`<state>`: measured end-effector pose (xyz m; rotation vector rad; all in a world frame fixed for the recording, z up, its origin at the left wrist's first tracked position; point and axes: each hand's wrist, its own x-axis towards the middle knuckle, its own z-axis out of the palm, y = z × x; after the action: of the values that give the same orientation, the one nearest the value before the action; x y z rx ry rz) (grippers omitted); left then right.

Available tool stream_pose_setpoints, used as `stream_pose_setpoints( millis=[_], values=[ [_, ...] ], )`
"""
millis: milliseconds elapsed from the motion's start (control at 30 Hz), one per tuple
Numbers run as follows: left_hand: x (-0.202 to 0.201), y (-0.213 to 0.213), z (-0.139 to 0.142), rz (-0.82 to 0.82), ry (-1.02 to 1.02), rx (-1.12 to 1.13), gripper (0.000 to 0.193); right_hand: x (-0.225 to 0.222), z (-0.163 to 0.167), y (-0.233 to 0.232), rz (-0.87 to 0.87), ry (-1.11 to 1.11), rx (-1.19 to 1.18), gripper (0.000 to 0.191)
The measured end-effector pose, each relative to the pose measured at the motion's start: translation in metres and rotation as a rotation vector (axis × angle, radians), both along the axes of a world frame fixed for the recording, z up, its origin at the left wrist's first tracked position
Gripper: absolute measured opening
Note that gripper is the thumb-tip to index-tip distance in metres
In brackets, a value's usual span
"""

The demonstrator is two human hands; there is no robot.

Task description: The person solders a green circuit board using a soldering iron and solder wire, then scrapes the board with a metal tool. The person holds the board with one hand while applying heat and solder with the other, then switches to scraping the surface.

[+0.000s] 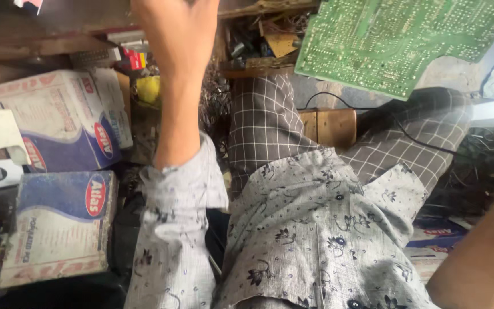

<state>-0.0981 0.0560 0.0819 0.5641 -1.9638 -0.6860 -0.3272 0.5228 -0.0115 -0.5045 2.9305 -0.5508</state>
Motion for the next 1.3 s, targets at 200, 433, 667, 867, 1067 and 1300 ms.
stream_pose_setpoints(
  millis=[200, 433, 667, 867, 1067, 1300],
  values=[
    [0.038, 0.045, -0.064, -0.029, -0.062, 0.342, 0.025, 0.032, 0.015, -0.035, 0.178, 0.159, 0.001, 0.028],
    [0.097, 0.132, -0.152, -0.085, -0.260, 0.642, 0.018, 0.052, -0.007, -0.129, 0.336, -0.013, 0.039, 0.024],
    [0.096, 0.143, -0.158, -0.235, -0.251, 0.368, 0.018, 0.053, -0.075, -0.229, 0.472, 0.240, 0.017, 0.025],
    [0.096, 0.108, -0.156, -0.249, -0.323, 0.278, 0.022, 0.056, -0.099, -0.325, 0.438, -0.058, 0.118, 0.027],
    [0.108, 0.075, -0.144, -0.143, -0.402, 0.359, 0.021, 0.073, -0.079, -0.379, 0.384, -0.294, 0.165, 0.030],
    [0.086, 0.090, -0.154, -0.068, -0.359, 0.219, 0.024, 0.071, -0.069, -0.328, 0.149, -0.582, -0.316, 0.034]
  ],
)
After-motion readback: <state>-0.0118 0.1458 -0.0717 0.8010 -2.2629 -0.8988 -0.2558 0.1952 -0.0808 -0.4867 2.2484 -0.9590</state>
